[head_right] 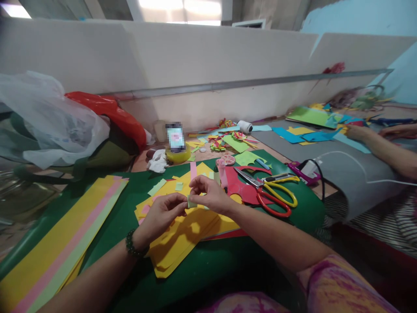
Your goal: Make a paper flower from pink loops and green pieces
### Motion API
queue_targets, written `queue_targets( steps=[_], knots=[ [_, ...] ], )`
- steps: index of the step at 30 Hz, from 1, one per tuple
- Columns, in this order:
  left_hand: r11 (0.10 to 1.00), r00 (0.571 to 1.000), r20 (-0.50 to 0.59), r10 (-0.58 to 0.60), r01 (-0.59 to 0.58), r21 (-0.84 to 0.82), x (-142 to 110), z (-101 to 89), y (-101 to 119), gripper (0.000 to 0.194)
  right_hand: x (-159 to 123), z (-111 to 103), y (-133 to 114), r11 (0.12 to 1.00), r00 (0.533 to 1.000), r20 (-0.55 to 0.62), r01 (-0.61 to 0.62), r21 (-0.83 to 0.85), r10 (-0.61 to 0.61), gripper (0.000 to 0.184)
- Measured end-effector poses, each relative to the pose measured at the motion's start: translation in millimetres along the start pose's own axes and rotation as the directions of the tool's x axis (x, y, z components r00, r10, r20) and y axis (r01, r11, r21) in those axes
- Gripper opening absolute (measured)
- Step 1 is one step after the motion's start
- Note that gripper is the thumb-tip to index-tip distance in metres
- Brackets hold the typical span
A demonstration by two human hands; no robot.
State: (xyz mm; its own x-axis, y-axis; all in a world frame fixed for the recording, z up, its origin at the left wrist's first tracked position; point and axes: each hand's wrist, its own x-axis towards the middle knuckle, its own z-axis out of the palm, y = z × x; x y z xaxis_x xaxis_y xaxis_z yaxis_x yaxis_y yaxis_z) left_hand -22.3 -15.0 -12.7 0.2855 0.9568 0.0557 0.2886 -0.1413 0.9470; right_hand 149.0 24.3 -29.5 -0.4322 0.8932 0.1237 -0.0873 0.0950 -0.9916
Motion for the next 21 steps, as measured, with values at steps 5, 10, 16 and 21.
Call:
queue_targets(
  steps=[5, 10, 16, 21],
  knots=[
    [1.0, 1.0, 0.005, 0.014, -0.014, 0.019, 0.0, -0.1, -1.8, 0.018, 0.2, -0.9, 1.9, 1.0, 1.0, 0.013, -0.004, 0.014, 0.004, 0.034],
    [0.999, 1.0, 0.005, 0.024, -0.024, 0.041, 0.0, -0.1, -2.4, 0.017, -0.2, -0.1, 2.3, 1.0, 1.0, 0.004, 0.0, 0.015, 0.0, 0.034],
    [0.999, 1.0, 0.013, 0.011, -0.012, 0.034, -0.2, 0.0, -2.6, 0.016, -0.4, -1.0, 1.2, 1.0, 1.0, 0.004, -0.016, -0.002, 0.016, 0.033],
    [1.0, 0.999, 0.025, -0.029, 0.029, -0.007, 0.3, -0.6, -1.2, 0.017, -1.7, -0.5, -1.4, 0.999, 1.0, -0.003, 0.004, -0.039, -0.004, 0.032]
  ],
)
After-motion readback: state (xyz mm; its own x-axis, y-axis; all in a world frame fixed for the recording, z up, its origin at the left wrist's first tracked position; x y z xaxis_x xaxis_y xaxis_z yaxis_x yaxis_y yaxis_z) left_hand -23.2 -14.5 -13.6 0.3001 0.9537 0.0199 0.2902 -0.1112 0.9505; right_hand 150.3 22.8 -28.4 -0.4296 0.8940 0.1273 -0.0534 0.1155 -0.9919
